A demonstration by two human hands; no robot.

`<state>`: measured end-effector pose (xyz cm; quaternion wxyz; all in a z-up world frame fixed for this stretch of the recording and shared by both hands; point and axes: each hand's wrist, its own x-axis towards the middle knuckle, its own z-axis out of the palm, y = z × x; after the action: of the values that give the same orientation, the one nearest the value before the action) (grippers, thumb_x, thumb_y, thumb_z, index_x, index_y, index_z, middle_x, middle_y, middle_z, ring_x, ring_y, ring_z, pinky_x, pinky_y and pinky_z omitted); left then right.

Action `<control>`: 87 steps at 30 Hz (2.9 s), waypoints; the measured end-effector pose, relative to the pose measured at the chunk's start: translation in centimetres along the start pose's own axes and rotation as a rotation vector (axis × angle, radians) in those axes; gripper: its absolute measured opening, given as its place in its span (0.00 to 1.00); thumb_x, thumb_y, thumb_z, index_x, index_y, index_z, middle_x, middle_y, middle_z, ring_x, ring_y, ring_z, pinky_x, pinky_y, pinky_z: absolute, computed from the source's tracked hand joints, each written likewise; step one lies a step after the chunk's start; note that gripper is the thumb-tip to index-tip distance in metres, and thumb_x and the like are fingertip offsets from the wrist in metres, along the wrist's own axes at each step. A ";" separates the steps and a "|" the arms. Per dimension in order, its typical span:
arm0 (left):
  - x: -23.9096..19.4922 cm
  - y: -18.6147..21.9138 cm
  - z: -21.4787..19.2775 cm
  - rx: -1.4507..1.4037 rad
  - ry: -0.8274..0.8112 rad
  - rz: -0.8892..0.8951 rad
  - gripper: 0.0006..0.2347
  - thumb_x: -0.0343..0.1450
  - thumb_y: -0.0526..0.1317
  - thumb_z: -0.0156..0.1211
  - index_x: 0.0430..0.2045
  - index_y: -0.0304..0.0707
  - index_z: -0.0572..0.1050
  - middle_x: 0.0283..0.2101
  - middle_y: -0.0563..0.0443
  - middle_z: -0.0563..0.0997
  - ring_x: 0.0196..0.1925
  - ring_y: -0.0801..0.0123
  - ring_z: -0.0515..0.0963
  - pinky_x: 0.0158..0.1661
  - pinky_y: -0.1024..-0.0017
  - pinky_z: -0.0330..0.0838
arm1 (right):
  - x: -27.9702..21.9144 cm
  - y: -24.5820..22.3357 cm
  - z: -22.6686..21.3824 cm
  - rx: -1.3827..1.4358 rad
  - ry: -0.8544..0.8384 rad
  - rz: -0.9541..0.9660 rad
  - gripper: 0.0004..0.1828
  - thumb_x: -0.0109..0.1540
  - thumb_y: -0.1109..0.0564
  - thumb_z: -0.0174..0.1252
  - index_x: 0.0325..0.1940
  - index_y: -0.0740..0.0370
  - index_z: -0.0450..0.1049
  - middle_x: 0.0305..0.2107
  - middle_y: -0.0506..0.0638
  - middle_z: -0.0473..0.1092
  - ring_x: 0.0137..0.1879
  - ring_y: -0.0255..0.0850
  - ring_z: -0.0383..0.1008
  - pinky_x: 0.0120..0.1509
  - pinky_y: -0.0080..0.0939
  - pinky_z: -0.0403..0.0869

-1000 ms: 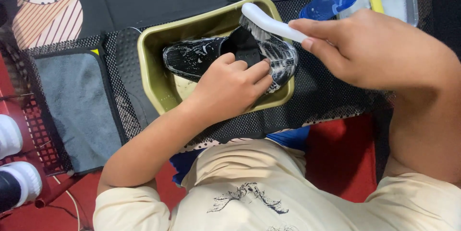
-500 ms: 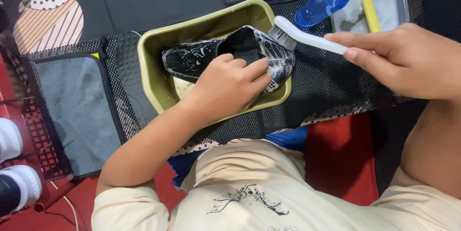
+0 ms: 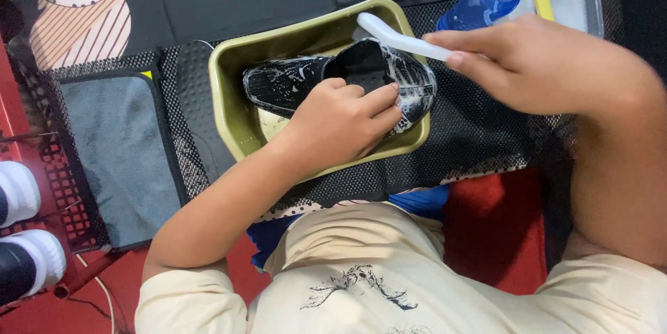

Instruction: The person scrubs a black shoe with a white brush, applying soap to the upper, sides, and sole. They rotate the shoe to clean different areas and dip the brush into a yellow basin containing soapy water.

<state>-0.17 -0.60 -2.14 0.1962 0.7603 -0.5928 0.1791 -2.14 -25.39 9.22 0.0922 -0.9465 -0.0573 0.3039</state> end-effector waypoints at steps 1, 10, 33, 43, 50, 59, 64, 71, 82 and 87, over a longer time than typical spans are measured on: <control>-0.1 0.0 0.0 0.000 0.001 -0.002 0.01 0.73 0.39 0.56 0.32 0.46 0.75 0.45 0.55 0.79 0.19 0.66 0.71 0.23 0.67 0.58 | -0.5 1.1 0.3 -0.001 -0.001 -0.001 0.28 0.70 0.45 0.40 0.75 0.34 0.67 0.17 0.61 0.73 0.24 0.55 0.69 0.39 0.50 0.67; 0.0 -0.1 0.1 -0.009 0.028 0.005 0.03 0.73 0.37 0.56 0.29 0.46 0.74 0.44 0.55 0.79 0.18 0.67 0.68 0.22 0.69 0.56 | -7.3 6.3 4.1 0.148 0.204 -0.028 0.27 0.67 0.49 0.47 0.71 0.39 0.72 0.04 0.55 0.53 0.14 0.44 0.53 0.25 0.41 0.60; 0.4 -0.4 -0.3 -0.099 0.212 0.027 0.10 0.79 0.36 0.55 0.26 0.38 0.72 0.42 0.52 0.78 0.24 0.66 0.67 0.25 0.70 0.61 | -12.7 2.6 17.7 0.127 0.631 -0.077 0.29 0.65 0.59 0.62 0.72 0.54 0.70 0.25 0.51 0.71 0.24 0.45 0.68 0.34 0.47 0.68; 0.7 -0.6 -0.8 -0.179 0.186 0.063 0.09 0.79 0.35 0.56 0.28 0.37 0.73 0.41 0.48 0.76 0.28 0.62 0.67 0.25 0.67 0.63 | -6.8 -0.8 15.8 -0.242 0.909 -0.028 0.21 0.75 0.49 0.54 0.71 0.54 0.78 0.19 0.44 0.60 0.19 0.41 0.59 0.24 0.44 0.63; 1.3 -0.3 -1.0 -0.347 0.214 -0.078 0.03 0.75 0.27 0.51 0.37 0.29 0.73 0.46 0.37 0.76 0.33 0.52 0.75 0.34 0.63 0.71 | -8.6 0.8 19.1 -0.083 0.841 -0.136 0.25 0.73 0.54 0.55 0.75 0.58 0.68 0.20 0.45 0.61 0.21 0.42 0.60 0.25 0.48 0.62; 0.9 0.0 1.0 -0.129 0.257 -0.183 0.06 0.78 0.35 0.51 0.40 0.42 0.78 0.44 0.53 0.80 0.32 0.61 0.82 0.32 0.71 0.78 | -7.4 0.4 23.8 0.200 1.034 -0.254 0.26 0.63 0.60 0.55 0.65 0.70 0.75 0.13 0.50 0.62 0.17 0.47 0.66 0.17 0.46 0.65; 0.9 -0.1 1.1 -0.073 0.244 -0.200 0.06 0.77 0.35 0.51 0.41 0.41 0.78 0.45 0.53 0.80 0.32 0.61 0.83 0.32 0.71 0.78 | -7.4 0.6 26.2 0.148 1.105 -0.251 0.25 0.63 0.56 0.58 0.62 0.71 0.78 0.16 0.49 0.65 0.19 0.47 0.68 0.20 0.46 0.66; 1.1 -0.2 1.2 0.035 0.223 -0.222 0.05 0.75 0.36 0.54 0.39 0.45 0.77 0.43 0.57 0.79 0.30 0.64 0.83 0.30 0.72 0.77 | -7.0 1.4 24.1 0.157 1.123 -0.303 0.24 0.63 0.59 0.58 0.61 0.75 0.77 0.15 0.55 0.64 0.18 0.53 0.68 0.20 0.50 0.67; 2.2 0.0 0.8 0.048 0.204 -0.267 0.02 0.73 0.36 0.56 0.33 0.46 0.76 0.39 0.60 0.78 0.27 0.66 0.82 0.30 0.75 0.76 | -5.3 0.2 28.5 0.239 1.169 -0.281 0.25 0.63 0.57 0.56 0.64 0.70 0.76 0.14 0.51 0.61 0.16 0.51 0.64 0.18 0.49 0.64; 2.5 0.0 0.3 0.027 0.215 -0.280 0.01 0.73 0.35 0.57 0.32 0.45 0.74 0.38 0.60 0.76 0.27 0.65 0.82 0.31 0.75 0.77 | -5.1 0.4 29.5 0.189 1.192 -0.326 0.24 0.63 0.55 0.58 0.60 0.70 0.78 0.14 0.50 0.59 0.15 0.49 0.62 0.19 0.47 0.64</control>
<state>0.38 -2.85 -1.14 0.2715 0.8143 -0.4543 0.2383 -23.54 -22.45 -11.53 0.2370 -0.9202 -0.1124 -0.2906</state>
